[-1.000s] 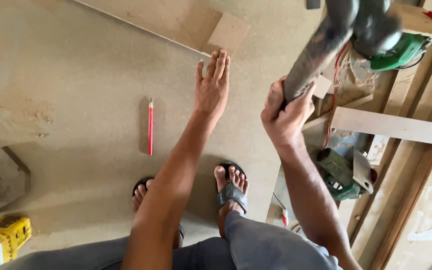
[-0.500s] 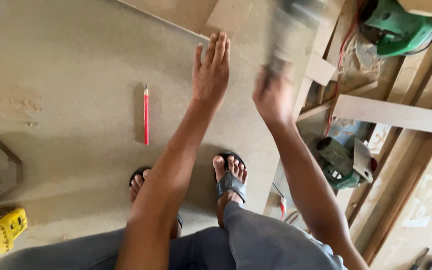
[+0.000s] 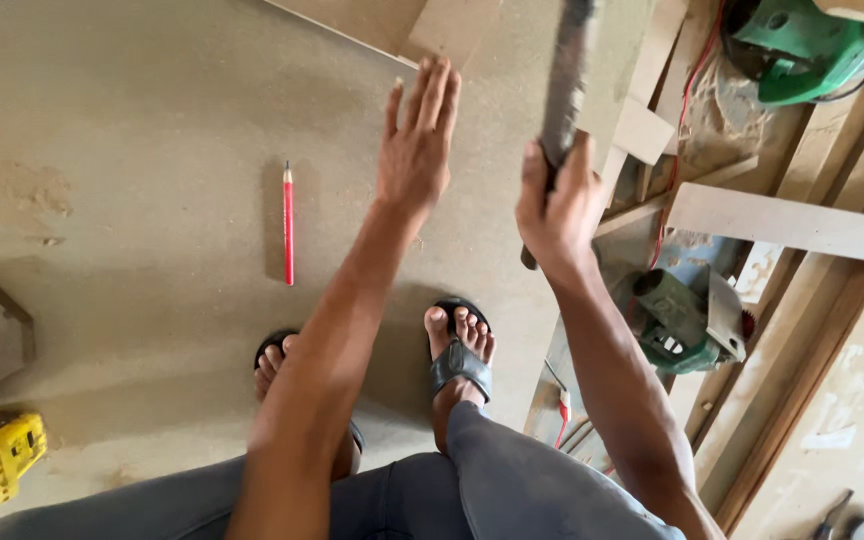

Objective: The person applies glue to a small wooden block, places it onto a larger wooden board on the floor, and uses a hammer to drive nails into the block to secure it.

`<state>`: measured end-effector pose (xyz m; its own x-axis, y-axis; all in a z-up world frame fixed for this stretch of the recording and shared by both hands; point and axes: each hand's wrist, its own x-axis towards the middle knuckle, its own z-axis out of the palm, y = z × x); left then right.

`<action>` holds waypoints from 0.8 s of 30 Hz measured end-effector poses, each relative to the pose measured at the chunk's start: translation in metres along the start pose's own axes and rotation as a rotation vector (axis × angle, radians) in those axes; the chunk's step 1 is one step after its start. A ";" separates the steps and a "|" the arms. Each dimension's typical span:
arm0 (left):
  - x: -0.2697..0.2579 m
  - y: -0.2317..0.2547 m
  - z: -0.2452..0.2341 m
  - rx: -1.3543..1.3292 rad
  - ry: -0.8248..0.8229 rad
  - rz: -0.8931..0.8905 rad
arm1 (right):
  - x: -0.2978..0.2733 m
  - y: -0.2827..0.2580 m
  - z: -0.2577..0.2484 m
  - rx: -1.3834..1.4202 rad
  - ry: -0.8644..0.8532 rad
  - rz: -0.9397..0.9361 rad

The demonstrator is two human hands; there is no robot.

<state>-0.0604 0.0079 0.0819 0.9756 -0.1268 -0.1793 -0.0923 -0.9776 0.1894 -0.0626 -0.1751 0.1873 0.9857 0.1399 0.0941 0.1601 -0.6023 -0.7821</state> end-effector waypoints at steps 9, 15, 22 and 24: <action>-0.032 0.000 0.021 -0.204 0.205 -0.146 | -0.026 0.024 0.020 -0.169 -0.145 -0.033; -0.028 -0.022 0.008 -0.362 0.268 -0.204 | -0.009 0.058 0.027 -0.242 -0.162 0.011; 0.022 -0.059 0.030 -0.239 0.321 -0.112 | -0.019 0.074 0.030 0.603 -0.170 0.660; 0.044 -0.066 0.031 -0.139 0.317 -0.096 | -0.019 0.081 0.027 0.768 -0.162 0.761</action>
<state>-0.0176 0.0611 0.0313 0.9939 0.0442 0.1015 0.0095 -0.9476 0.3194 -0.0698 -0.2058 0.1056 0.7847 0.0744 -0.6154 -0.6197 0.0681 -0.7819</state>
